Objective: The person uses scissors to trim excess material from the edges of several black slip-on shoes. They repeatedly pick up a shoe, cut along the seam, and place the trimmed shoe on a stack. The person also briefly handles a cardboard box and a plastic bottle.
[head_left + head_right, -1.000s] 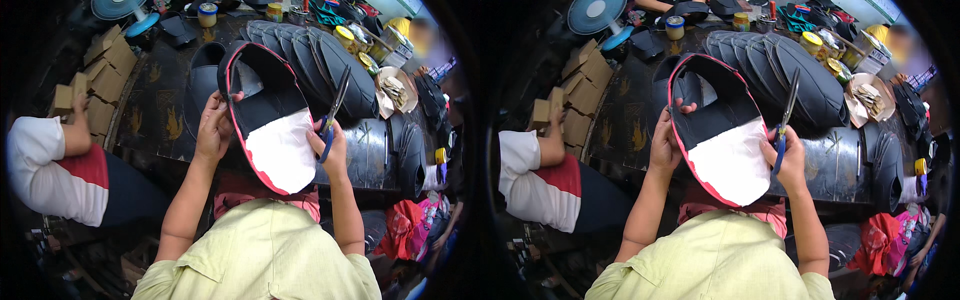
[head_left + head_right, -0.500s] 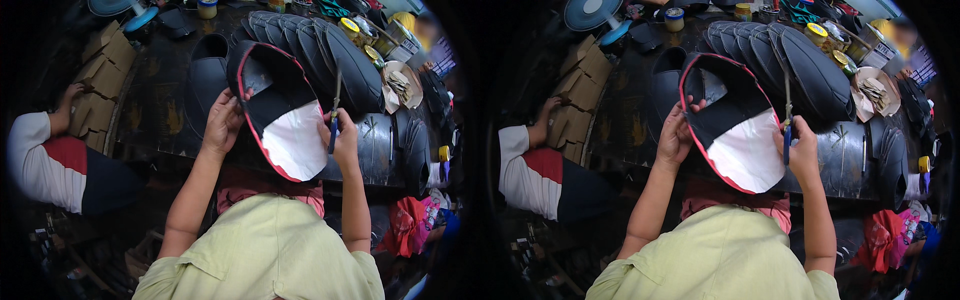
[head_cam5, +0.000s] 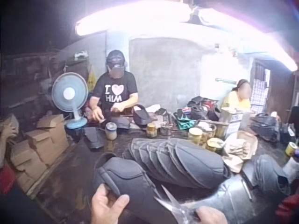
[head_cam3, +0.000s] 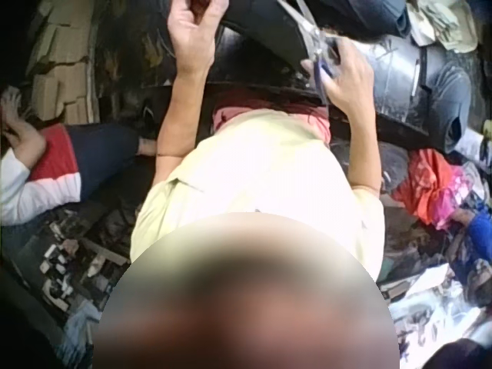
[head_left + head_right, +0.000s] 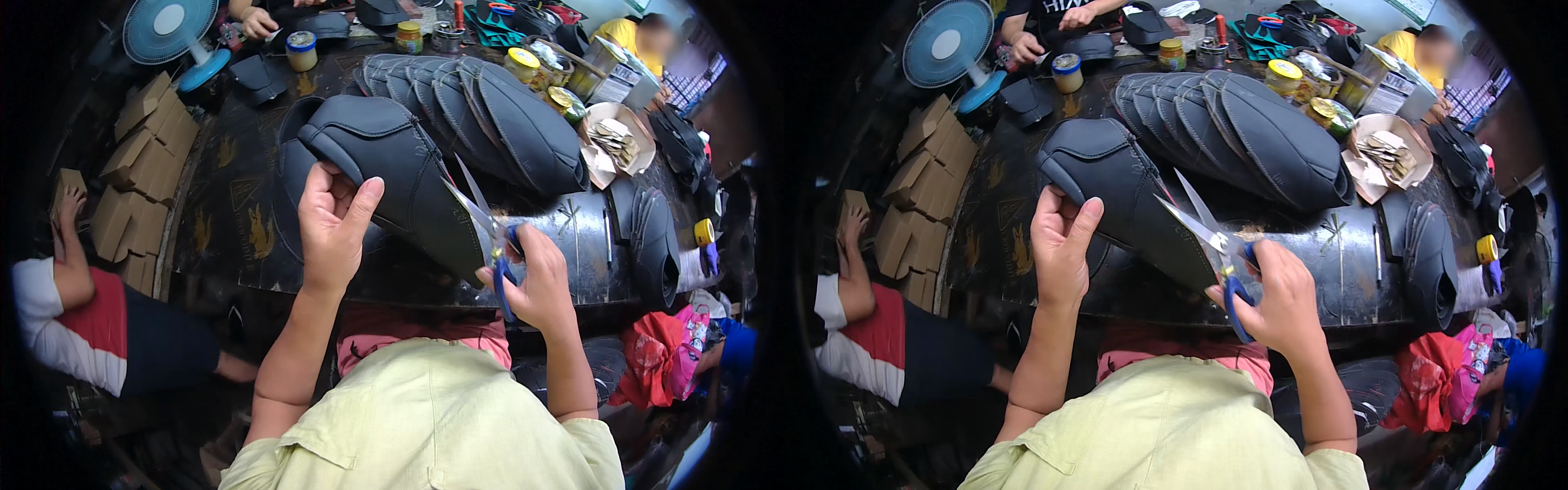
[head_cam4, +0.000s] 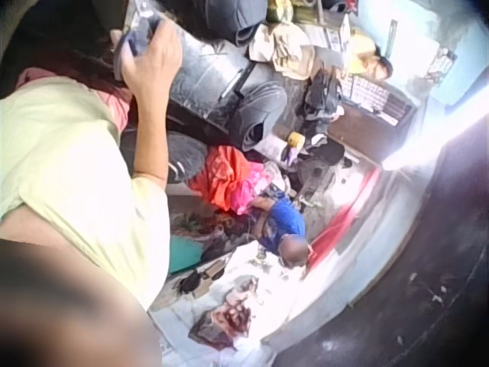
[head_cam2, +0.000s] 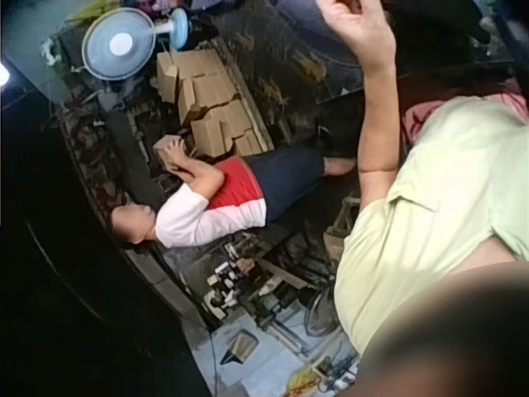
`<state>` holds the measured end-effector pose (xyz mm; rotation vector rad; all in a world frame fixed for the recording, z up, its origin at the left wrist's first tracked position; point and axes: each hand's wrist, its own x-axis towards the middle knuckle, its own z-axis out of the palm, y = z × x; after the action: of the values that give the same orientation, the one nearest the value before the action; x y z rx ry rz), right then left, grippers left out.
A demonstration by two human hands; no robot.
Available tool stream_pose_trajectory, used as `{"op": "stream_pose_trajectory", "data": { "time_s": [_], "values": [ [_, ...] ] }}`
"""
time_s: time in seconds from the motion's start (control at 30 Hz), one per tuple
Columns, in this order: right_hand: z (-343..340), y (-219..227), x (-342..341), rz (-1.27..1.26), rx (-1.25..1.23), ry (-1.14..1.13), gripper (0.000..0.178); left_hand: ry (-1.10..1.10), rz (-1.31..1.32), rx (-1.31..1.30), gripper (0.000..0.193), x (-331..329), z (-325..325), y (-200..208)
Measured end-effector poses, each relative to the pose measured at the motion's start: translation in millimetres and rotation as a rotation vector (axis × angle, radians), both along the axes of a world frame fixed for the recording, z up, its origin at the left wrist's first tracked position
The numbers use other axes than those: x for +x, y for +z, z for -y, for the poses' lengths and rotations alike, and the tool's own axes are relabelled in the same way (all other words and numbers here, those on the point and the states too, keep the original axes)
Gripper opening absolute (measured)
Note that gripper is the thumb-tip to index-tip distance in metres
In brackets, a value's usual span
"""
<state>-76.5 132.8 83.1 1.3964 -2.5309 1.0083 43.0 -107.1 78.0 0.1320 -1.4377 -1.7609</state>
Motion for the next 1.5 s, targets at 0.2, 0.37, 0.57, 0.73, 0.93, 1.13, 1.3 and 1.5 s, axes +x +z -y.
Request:
{"op": "stream_pose_trajectory", "data": {
  "time_s": [0.2, 0.37, 0.57, 0.73, 0.93, 1.13, 1.3, 1.5],
  "values": [
    [10, 11, 0, -0.024, -0.063, -0.014, 0.046, 0.007, 0.043, -0.069, 0.034, 4, -14, 8],
    [11, 8, 3, 0.073, -0.110, 0.009, 0.045, 0.044, 0.022, -0.068, 0.033, 3, -21, 9],
    [15, 2, 8, 0.113, -0.169, -0.019, 0.042, 0.055, 0.011, -0.077, 0.033, 2, -23, 8],
    [13, 0, 8, 0.142, -0.171, -0.052, 0.040, 0.057, -0.008, -0.071, 0.033, 1, -28, 9],
    [-4, -17, -9, 0.441, -0.283, -0.097, 0.032, 0.064, -0.037, 0.068, 0.032, 2, -15, 7],
    [-29, -36, -27, 0.717, -0.383, -0.107, 0.028, -0.543, -0.513, 0.542, 0.037, 0, 52, -19],
    [-17, -54, -8, 0.934, -0.364, 0.052, 0.033, -0.700, -0.565, 0.714, 0.036, -9, 63, -51],
    [11, -46, 22, 1.154, -0.333, 0.041, 0.038, -0.506, -0.442, 0.670, 0.034, -11, 56, -60]
  ]
}}
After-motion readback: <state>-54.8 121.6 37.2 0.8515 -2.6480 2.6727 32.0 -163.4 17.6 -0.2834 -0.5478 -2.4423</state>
